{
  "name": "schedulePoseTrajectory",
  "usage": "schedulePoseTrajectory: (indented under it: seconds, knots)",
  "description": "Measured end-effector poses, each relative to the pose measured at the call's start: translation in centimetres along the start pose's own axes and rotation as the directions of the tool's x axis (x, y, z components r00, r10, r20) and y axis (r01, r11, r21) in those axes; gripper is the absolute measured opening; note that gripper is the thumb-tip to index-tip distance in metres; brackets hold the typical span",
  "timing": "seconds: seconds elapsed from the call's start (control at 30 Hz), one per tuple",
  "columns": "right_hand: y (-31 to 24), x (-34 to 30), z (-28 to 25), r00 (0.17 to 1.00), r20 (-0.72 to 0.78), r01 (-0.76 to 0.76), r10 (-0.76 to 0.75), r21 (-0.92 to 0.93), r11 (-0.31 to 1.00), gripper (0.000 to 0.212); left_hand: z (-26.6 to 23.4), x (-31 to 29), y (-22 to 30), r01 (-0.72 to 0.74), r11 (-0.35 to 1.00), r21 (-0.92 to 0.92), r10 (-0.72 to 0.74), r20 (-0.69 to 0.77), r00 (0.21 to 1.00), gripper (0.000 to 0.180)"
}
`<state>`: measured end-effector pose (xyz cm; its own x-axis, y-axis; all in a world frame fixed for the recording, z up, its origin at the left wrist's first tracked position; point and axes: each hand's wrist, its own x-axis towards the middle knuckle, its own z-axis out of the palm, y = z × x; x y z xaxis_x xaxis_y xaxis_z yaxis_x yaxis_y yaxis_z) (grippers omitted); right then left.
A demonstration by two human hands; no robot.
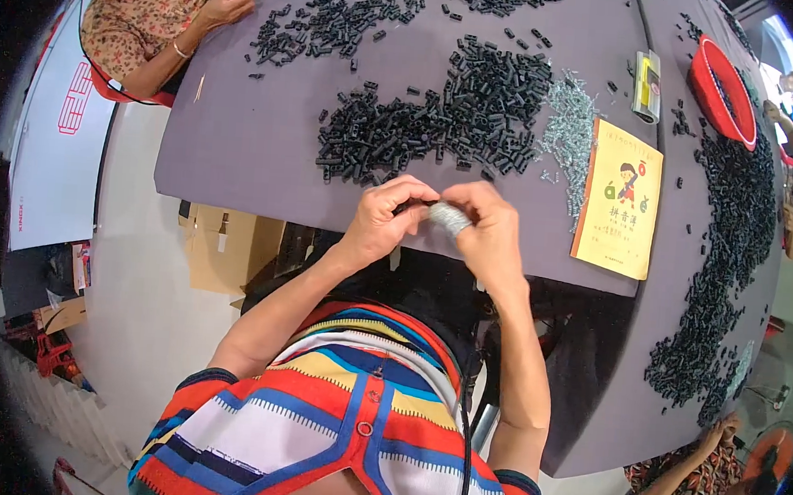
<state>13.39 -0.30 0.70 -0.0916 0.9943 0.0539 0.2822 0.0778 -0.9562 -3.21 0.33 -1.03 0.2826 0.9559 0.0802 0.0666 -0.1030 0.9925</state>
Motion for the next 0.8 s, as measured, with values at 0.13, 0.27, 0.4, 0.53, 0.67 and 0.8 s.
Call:
schedulePoseTrajectory:
  seconds: [0.13, 0.27, 0.4, 0.53, 0.67, 0.8]
  knots:
    - [-0.6, 2.2, -2.1, 0.988, -0.149, -0.006, -0.040, -0.300, 0.954, 0.021, -0.1, 0.3, -0.2, 0.037, 0.998, -0.043, -0.039, -0.043, 0.998, 0.013]
    - [0.0, 4.1, -2.2, 0.934, -0.008, 0.269, -0.358, -0.642, 0.718, 0.028, 0.0, 0.3, -0.1, 0.035, 0.999, -0.032, -0.037, -0.055, 0.998, 0.014]
    - [0.1, 4.7, -1.8, 0.940, 0.075, 0.273, -0.332, -0.749, 0.604, 0.026, 0.0, 0.3, -0.3, 0.037, 0.998, -0.055, -0.040, -0.061, 0.997, 0.014]
    - [-0.1, 5.1, -1.5, 0.950, 0.102, 0.251, -0.294, -0.811, 0.529, 0.025, -0.1, 0.3, -0.5, 0.040, 0.997, -0.063, -0.045, -0.072, 0.996, 0.016]
    - [0.1, 4.8, -1.6, 0.947, 0.107, 0.267, -0.303, -0.787, 0.556, 0.022, 0.3, 0.1, -0.7, 0.068, 0.987, -0.145, -0.087, -0.125, 0.988, 0.017]
    - [-0.4, 3.8, -1.8, 0.930, 0.004, 0.273, -0.369, -0.679, 0.682, 0.031, 0.2, 0.1, -0.6, 0.075, 0.989, -0.129, -0.090, -0.111, 0.990, 0.017]
